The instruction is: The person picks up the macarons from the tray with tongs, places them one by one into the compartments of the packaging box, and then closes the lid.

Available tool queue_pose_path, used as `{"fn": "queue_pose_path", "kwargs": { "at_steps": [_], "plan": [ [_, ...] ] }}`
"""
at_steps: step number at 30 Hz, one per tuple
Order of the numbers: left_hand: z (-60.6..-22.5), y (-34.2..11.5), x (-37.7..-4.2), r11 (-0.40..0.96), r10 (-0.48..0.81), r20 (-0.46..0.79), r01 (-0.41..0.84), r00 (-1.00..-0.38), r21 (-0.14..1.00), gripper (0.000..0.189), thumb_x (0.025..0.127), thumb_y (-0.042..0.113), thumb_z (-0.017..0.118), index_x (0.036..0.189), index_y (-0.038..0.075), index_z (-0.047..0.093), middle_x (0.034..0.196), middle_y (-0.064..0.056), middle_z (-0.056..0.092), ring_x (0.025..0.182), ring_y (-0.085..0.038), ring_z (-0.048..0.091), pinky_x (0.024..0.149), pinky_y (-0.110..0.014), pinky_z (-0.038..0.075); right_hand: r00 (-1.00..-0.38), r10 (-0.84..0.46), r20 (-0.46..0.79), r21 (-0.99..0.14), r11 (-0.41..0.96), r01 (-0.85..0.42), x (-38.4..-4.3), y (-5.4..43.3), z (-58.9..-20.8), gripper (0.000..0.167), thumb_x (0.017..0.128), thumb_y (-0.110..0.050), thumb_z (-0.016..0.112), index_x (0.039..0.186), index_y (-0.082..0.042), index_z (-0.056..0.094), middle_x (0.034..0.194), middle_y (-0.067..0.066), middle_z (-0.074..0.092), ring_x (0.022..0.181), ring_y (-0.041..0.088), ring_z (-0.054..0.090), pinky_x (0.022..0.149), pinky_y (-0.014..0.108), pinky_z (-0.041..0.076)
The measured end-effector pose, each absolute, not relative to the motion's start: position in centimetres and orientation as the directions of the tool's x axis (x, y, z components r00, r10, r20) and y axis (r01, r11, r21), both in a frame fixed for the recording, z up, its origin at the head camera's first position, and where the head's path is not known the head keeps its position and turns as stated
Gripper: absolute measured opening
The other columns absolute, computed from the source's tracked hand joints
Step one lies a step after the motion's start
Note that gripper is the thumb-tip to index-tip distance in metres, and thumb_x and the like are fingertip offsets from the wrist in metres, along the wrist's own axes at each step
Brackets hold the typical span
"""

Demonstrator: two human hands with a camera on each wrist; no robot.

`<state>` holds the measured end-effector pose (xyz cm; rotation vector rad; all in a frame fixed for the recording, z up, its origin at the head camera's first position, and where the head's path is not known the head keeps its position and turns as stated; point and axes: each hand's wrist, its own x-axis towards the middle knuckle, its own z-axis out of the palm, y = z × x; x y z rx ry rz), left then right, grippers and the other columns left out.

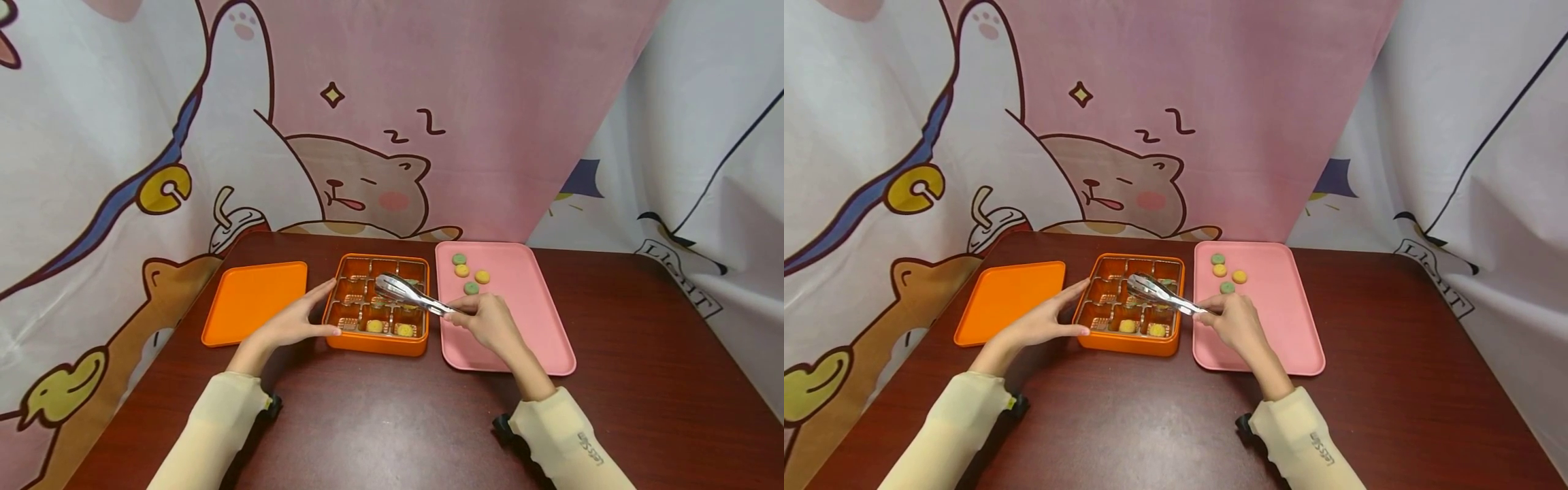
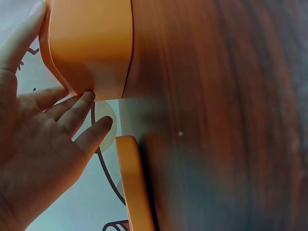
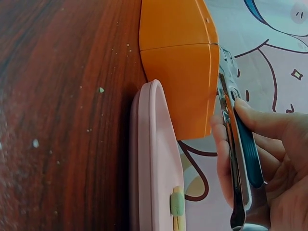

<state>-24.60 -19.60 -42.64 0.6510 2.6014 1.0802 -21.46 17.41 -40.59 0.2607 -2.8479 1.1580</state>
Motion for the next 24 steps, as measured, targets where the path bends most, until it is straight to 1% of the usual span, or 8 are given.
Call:
{"fn": "queue_pose_path", "kwargs": {
  "at_steps": [3,9,17,20,24],
  "plan": [
    [-42.6,-19.5,-24.6,0.629,0.488,-0.06,0.303,-0.871,0.716,0.099,0.087,0.034,0.077,0.161,0.012,0.016,0.168,-0.015,0.013,0.152,-0.041,0.019,0.117,-0.067,0.021,-0.984,-0.133,0.116,-0.686,0.705,-0.177,-21.5,17.4,-40.5,0.017,0.086,-0.018,0.078,0.1,-0.009,0.081,0.084,0.005,0.079,0.068,0.007,0.064,0.06,0.025,0.051],
    [-42.5,-19.5,-24.5,0.63,0.484,-0.056,0.303,-0.873,0.715,0.099,0.086,0.033,0.078,0.161,0.012,0.017,0.168,-0.016,0.013,0.152,-0.041,0.019,0.118,-0.067,0.021,-0.982,-0.144,0.118,-0.684,0.705,-0.186,-21.4,17.7,-40.4,0.019,0.086,-0.02,0.079,0.101,-0.009,0.08,0.088,0.006,0.079,0.07,0.009,0.065,0.061,0.026,0.052],
    [-42.6,-19.5,-24.5,0.626,0.491,-0.044,0.317,-0.87,0.713,0.099,0.086,0.032,0.078,0.161,0.01,0.017,0.167,-0.017,0.014,0.152,-0.042,0.02,0.117,-0.066,0.022,-0.98,-0.135,0.146,-0.676,0.71,-0.198,-21.4,18.4,-40.3,0.021,0.084,-0.019,0.08,0.103,-0.008,0.08,0.097,0.011,0.078,0.079,0.016,0.066,0.066,0.028,0.052],
    [-42.5,-19.5,-24.5,0.626,0.492,-0.048,0.315,-0.869,0.714,0.099,0.086,0.033,0.078,0.161,0.01,0.017,0.168,-0.017,0.013,0.152,-0.041,0.019,0.117,-0.067,0.022,-0.982,-0.122,0.147,-0.678,0.71,-0.19,-21.4,18.8,-40.3,0.021,0.084,-0.019,0.08,0.102,-0.008,0.08,0.101,0.012,0.078,0.085,0.02,0.068,0.068,0.029,0.052],
    [-42.5,-19.5,-24.5,0.622,0.498,-0.049,0.317,-0.866,0.716,0.099,0.087,0.034,0.077,0.161,0.011,0.016,0.168,-0.016,0.013,0.153,-0.041,0.018,0.117,-0.067,0.021,-0.983,-0.106,0.147,-0.684,0.708,-0.179,-21.4,19.3,-40.3,0.023,0.084,-0.02,0.08,0.104,-0.007,0.079,0.113,0.015,0.075,0.101,0.028,0.071,0.074,0.031,0.054]
  ]
}}
